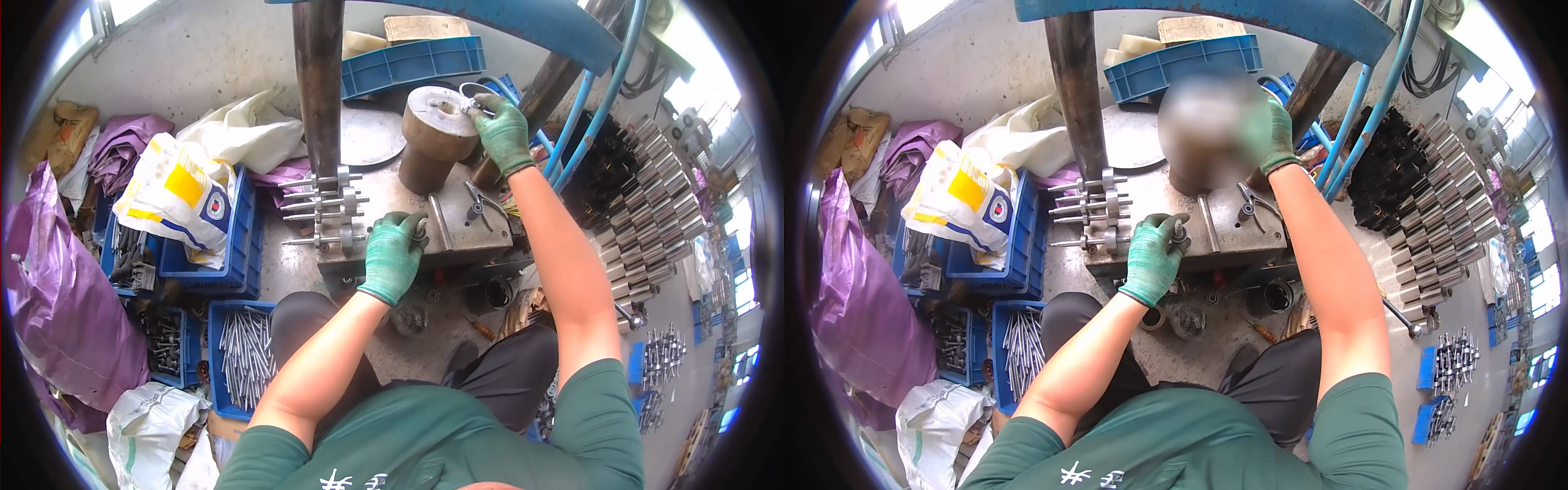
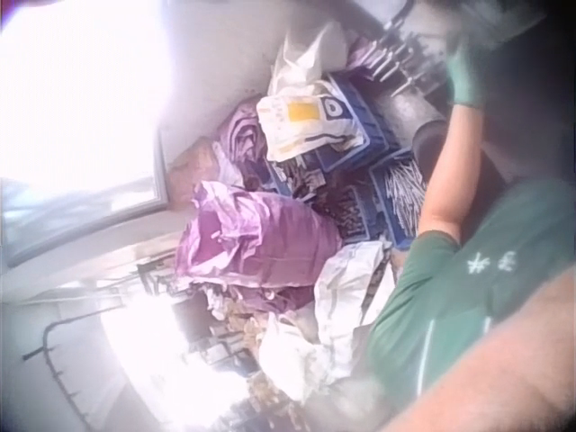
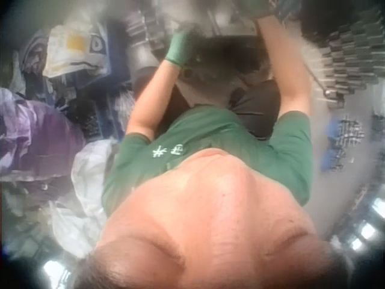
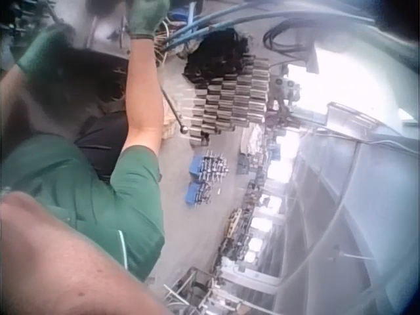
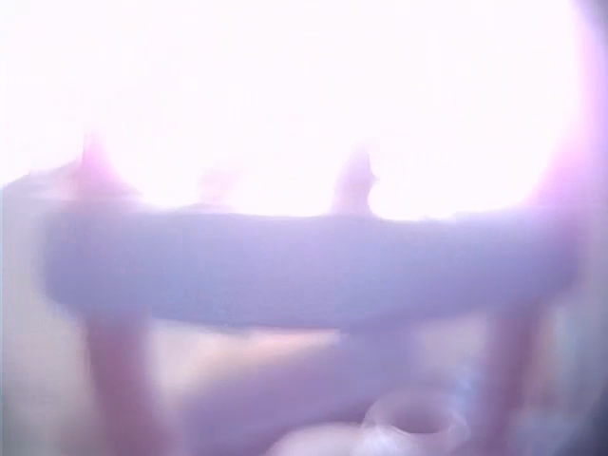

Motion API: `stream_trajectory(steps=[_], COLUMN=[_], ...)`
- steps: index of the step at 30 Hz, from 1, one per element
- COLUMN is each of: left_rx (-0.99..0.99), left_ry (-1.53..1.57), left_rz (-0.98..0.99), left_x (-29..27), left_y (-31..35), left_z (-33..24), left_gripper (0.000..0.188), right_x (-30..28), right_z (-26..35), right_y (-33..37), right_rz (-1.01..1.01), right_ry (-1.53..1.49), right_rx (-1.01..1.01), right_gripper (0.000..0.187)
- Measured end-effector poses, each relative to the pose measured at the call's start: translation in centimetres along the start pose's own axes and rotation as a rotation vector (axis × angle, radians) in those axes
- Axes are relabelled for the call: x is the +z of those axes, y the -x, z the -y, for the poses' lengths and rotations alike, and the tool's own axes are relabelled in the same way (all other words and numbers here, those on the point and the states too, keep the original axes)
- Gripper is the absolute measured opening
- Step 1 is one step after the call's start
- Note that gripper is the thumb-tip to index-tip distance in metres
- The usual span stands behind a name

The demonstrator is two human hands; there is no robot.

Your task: The person fits a small metal pin into a central cylindrical housing, uses a thin metal rod to press down internally, and repeats the process with additional components at a workstation.

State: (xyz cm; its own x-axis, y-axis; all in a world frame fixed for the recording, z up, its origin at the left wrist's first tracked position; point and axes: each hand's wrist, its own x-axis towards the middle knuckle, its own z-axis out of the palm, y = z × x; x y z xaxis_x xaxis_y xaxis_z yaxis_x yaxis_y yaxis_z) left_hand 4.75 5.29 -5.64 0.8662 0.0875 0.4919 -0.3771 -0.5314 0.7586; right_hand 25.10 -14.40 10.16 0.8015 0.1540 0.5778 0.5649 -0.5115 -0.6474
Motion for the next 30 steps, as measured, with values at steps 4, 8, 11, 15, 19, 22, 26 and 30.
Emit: stream_trajectory(steps=[4, 8, 11, 15, 19, 22, 26, 30], left_rx=[-0.226, -0.225, -0.21, -0.399, -0.775, -0.601, -0.533, -0.472], left_ry=[0.413, 0.152, 0.123, 0.359, 1.146, 1.376, 1.09, 1.109], left_rz=[0.008, 0.097, 0.108, 0.089, 0.005, 0.22, 0.247, 0.145], left_x=[3.4, 1.4, 0.6, 1.7, -0.7, -2.2, -3.1, -5.4], left_y=[0.9, 0.9, 0.9, 0.6, 0.2, 1.0, 1.9, -0.4], left_z=[5.0, 1.6, 0.3, 1.0, -0.3, -0.3, -1.8, -6.6], left_gripper=[0.04, 0.035, 0.033, 0.029, 0.024, 0.035, 0.05, 0.069], right_x=[0.6, -0.1, 0.0, -0.5, -2.8, -4.3, -6.0, -8.5], right_z=[1.0, 1.0, 1.9, 2.5, 5.4, 4.8, 2.8, 6.6], right_y=[-0.5, 0.1, -0.3, 0.2, 4.3, 12.2, 23.0, 24.8], right_rz=[0.004, 0.024, 0.015, -0.075, -0.1, -0.004, 0.199, 0.696], right_ry=[0.492, 0.556, 0.506, 0.453, 0.24, 0.003, 0.028, 0.182], right_rx=[-0.172, -0.184, -0.085, -0.128, -0.075, 0.103, 0.164, 0.052], right_gripper=[0.029, 0.03, 0.03, 0.032, 0.034, 0.031, 0.03, 0.038])
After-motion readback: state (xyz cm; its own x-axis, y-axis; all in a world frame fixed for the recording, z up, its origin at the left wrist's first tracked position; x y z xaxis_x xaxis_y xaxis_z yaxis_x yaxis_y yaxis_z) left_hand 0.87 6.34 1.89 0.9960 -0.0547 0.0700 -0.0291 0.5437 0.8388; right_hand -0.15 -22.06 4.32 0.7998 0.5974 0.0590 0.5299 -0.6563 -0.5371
